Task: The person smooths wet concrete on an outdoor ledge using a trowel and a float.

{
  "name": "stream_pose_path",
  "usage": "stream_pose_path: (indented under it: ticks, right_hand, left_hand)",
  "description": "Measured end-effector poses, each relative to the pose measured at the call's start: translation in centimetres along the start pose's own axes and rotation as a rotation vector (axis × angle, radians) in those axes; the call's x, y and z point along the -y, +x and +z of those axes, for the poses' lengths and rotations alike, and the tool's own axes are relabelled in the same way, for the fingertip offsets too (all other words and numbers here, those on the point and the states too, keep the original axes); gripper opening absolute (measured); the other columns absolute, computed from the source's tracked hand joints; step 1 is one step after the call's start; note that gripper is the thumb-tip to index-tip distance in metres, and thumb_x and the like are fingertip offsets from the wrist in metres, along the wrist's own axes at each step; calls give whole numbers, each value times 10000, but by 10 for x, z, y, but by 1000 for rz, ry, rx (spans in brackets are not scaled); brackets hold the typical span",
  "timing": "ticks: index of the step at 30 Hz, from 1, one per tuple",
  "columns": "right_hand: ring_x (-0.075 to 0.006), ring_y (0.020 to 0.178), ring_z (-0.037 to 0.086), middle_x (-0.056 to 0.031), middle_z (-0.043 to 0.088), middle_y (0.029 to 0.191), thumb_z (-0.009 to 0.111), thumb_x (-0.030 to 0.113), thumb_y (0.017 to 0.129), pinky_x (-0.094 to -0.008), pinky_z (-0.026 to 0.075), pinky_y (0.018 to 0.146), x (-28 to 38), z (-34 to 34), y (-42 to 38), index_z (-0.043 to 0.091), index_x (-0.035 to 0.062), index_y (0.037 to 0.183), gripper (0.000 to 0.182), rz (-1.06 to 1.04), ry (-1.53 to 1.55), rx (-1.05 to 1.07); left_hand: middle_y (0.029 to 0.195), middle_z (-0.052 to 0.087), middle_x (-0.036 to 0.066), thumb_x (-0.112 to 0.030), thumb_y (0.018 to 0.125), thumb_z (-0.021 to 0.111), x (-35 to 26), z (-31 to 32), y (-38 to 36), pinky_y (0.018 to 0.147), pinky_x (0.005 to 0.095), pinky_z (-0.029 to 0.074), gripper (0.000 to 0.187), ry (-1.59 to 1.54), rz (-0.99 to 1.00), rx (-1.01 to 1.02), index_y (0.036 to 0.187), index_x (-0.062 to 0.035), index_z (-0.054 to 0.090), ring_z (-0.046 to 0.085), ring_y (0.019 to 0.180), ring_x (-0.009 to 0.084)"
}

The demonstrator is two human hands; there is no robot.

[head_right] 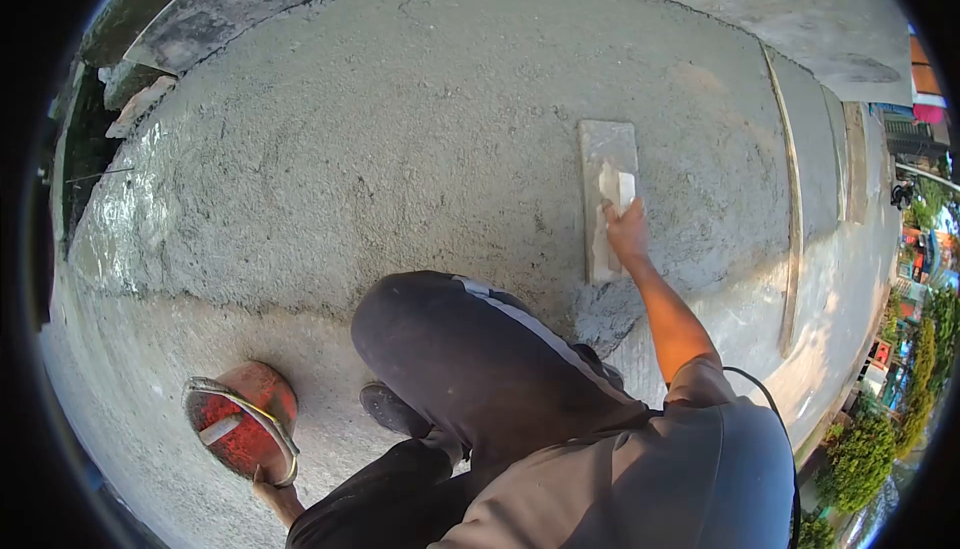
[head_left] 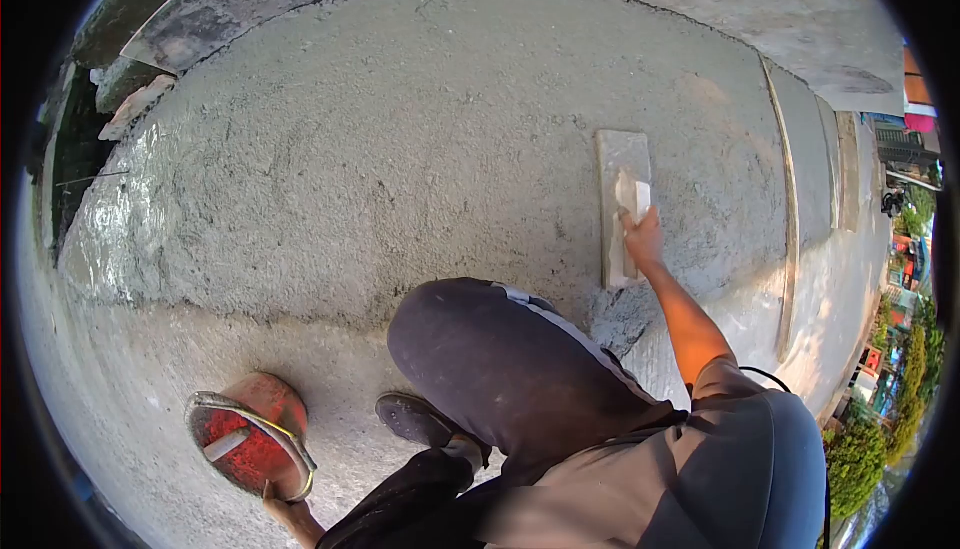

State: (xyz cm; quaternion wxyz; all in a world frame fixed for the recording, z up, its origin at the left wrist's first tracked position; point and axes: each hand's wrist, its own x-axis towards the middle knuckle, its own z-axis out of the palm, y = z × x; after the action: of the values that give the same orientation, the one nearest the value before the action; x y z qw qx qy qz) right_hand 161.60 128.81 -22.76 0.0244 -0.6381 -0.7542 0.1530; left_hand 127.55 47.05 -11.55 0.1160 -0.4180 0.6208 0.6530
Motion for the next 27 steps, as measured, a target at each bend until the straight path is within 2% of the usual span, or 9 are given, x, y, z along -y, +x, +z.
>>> stream_pose_path:
  ticks: [3, 6, 10, 13, 16, 17, 20, 24, 27]
  right_hand:
    - [-499, 1031, 622, -350, 636, 1068, 644, 479, 824, -532, 497, 879, 11, -2, 123, 521, -115, 1106, 669, 128, 19, -126]
    - [-435, 1107, 620, -315, 631, 1165, 664, 482, 809, -466, 500, 954, 118, 27, 227, 566, -94, 1196, 700, -74, -44, -44]
    - [-401, 1106, 627, -273, 648, 1169, 673, 502, 828, -469, 493, 947, 318, 68, 192, 549, -66, 1241, 713, -547, -34, 165]
    - [-411, 1055, 641, -295, 653, 1097, 652, 427, 871, -492, 506, 912, 371, 78, 82, 509, -63, 1235, 627, -800, -73, 424]
    - [-425, 1001, 630, -275, 620, 1033, 664, 328, 861, -516, 487, 837, 286, 97, -23, 462, -15, 1114, 472, -1002, 29, 366]
    - [-426, 1082, 583, -239, 556, 1180, 627, 305, 882, -491, 444, 927, 261, 50, -44, 459, -2, 1109, 416, -896, -69, 586]
    - [-402, 954, 633, -217, 569, 1072, 647, 421, 869, -482, 521, 795, 109, 16, -61, 464, 1, 1076, 502, -674, -159, 372]
    - [-520, 931, 619, -342, 635, 964, 660, 518, 867, -549, 491, 788, -32, -23, 22, 504, -39, 1044, 605, 23, -30, -21]
    - [-439, 1050, 646, -326, 653, 1093, 724, 545, 746, -488, 518, 866, -79, -7, 185, 576, -134, 1150, 804, 274, 38, -187]
  left_hand:
    - [1179, 641, 229, -143, 931, 508, -1, 4, -4, 1009, 458, 501, 350, -49, -35, 24, 1165, 95, 611, 635, 1084, 339]
    - [1196, 632, 232, -142, 930, 503, -3, 7, -6, 1015, 460, 498, 372, -21, -20, -17, 1194, 105, 592, 627, 1095, 345]
    - [1202, 628, 234, -143, 937, 494, -3, 16, -12, 1024, 464, 491, 383, -7, -19, -43, 1213, 107, 581, 624, 1097, 349]
    - [1206, 625, 238, -155, 949, 492, -4, 11, -11, 1033, 464, 483, 380, 27, -24, 24, 1207, 107, 584, 623, 1100, 351]
    - [1196, 631, 233, -168, 956, 499, -4, 16, -16, 1031, 466, 483, 377, -14, -24, -25, 1202, 104, 587, 623, 1098, 352]
    - [1190, 634, 231, -170, 957, 503, -5, 16, -13, 1026, 467, 486, 374, -14, -24, -29, 1200, 101, 590, 624, 1093, 350]
    - [1169, 644, 219, -177, 956, 520, -4, 5, -11, 1008, 469, 495, 363, -29, -56, -15, 1192, 88, 598, 628, 1075, 343]
    - [1163, 650, 203, -187, 949, 542, -4, -3, -5, 1000, 474, 494, 351, -6, -85, 30, 1178, 70, 611, 624, 1076, 337]
    - [1172, 650, 206, -182, 949, 527, -4, -8, -2, 996, 470, 499, 354, 2, -68, 10, 1188, 65, 614, 628, 1081, 329]
